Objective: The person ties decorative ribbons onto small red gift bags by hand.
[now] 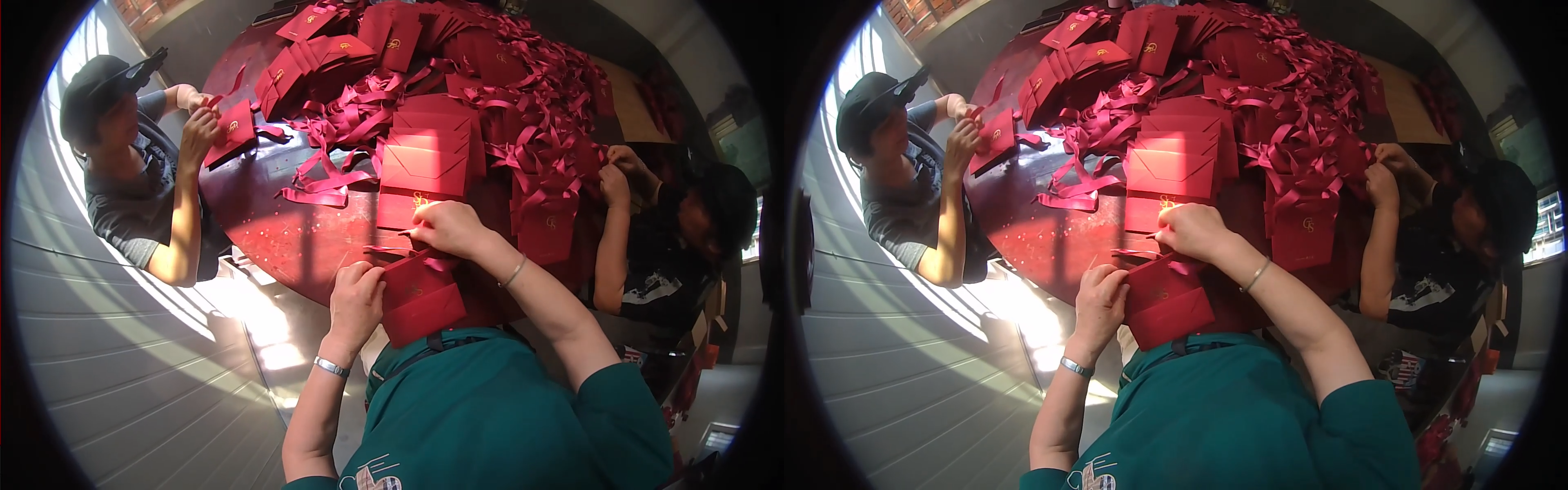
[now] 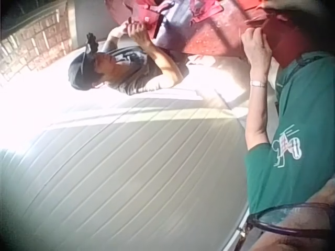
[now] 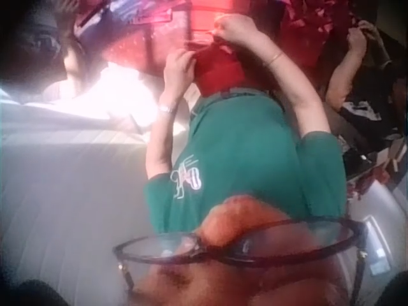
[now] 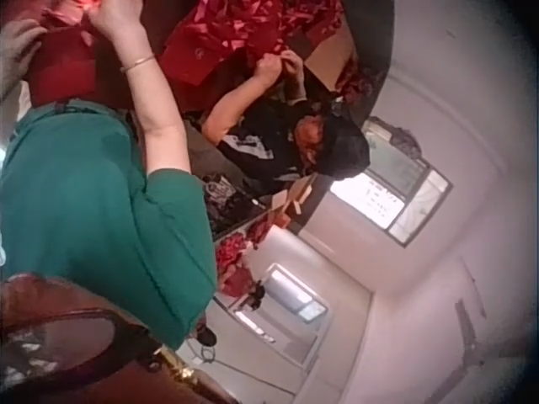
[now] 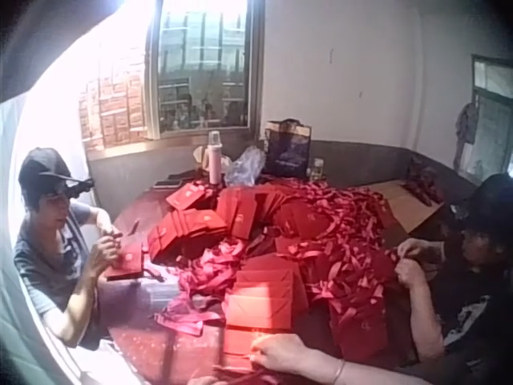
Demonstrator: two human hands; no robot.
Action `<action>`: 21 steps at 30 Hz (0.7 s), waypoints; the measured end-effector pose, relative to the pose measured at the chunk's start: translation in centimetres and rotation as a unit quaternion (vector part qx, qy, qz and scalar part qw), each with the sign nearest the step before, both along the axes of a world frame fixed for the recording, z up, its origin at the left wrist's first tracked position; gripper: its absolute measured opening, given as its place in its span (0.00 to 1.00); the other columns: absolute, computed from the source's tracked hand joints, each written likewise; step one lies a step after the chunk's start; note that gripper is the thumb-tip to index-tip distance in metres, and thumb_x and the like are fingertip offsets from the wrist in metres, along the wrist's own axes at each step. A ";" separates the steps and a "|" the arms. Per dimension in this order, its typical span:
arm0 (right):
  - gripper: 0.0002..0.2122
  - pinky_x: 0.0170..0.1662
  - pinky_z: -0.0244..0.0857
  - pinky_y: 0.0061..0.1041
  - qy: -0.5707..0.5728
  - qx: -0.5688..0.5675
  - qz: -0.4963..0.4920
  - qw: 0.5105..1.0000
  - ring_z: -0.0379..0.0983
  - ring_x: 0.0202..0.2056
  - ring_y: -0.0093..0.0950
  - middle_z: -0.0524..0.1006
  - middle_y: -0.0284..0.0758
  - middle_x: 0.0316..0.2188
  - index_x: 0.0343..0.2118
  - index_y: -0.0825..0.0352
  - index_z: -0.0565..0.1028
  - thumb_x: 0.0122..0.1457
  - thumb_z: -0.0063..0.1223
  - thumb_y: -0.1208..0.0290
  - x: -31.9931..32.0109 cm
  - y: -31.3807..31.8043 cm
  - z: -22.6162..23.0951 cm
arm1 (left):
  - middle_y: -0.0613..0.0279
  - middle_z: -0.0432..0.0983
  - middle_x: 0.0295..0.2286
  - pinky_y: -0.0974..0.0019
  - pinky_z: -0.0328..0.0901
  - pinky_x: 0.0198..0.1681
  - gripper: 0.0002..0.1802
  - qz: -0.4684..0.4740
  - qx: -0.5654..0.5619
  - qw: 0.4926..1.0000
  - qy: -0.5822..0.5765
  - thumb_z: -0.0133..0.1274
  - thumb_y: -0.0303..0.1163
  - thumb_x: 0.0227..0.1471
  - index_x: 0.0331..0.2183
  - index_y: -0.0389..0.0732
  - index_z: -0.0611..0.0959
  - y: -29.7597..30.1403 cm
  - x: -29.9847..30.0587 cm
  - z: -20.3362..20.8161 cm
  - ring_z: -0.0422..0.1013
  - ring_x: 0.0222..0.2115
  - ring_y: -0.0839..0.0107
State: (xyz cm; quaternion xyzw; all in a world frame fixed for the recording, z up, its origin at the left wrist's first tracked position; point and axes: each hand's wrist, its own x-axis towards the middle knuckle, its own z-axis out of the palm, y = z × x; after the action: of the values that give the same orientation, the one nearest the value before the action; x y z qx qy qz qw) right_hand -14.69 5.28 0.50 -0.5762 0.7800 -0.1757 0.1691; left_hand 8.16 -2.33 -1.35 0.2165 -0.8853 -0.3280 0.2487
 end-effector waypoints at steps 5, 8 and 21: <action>0.05 0.32 0.70 0.38 0.131 0.069 0.026 0.989 0.77 0.30 0.41 0.77 0.40 0.24 0.26 0.64 0.75 0.46 0.52 0.70 0.2 -1.6 -2.0 | 0.58 0.74 0.31 0.60 0.66 0.39 0.10 0.004 -0.041 0.999 -0.033 0.59 0.22 0.41 0.32 0.38 0.81 -0.2 0.3 1.3 0.69 0.36 0.58; 0.05 0.31 0.69 0.39 0.064 -0.009 -0.008 0.998 0.77 0.29 0.42 0.78 0.41 0.24 0.25 0.65 0.75 0.46 0.52 0.71 -0.4 -0.5 -1.1 | 0.58 0.73 0.30 0.61 0.66 0.39 0.09 0.039 -0.003 0.999 -0.032 0.58 0.23 0.41 0.31 0.38 0.81 -0.4 1.0 0.8 0.69 0.35 0.58; 0.09 0.36 0.64 0.15 -0.443 -0.341 -0.338 0.757 0.67 0.31 0.16 0.71 0.29 0.30 0.38 0.68 0.71 0.55 0.55 0.82 3.4 11.5 2.5 | 0.52 0.74 0.26 0.61 0.68 0.36 0.07 0.114 0.138 0.980 -0.088 0.59 0.26 0.42 0.27 0.33 0.82 -0.5 -0.8 -1.9 0.73 0.30 0.58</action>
State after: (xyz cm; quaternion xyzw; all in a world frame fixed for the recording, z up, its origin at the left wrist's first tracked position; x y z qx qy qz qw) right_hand -11.30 16.83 3.01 -0.1522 0.6508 -0.7112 0.2179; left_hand 7.32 -2.79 -3.21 0.3764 -0.8194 -0.3959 0.1737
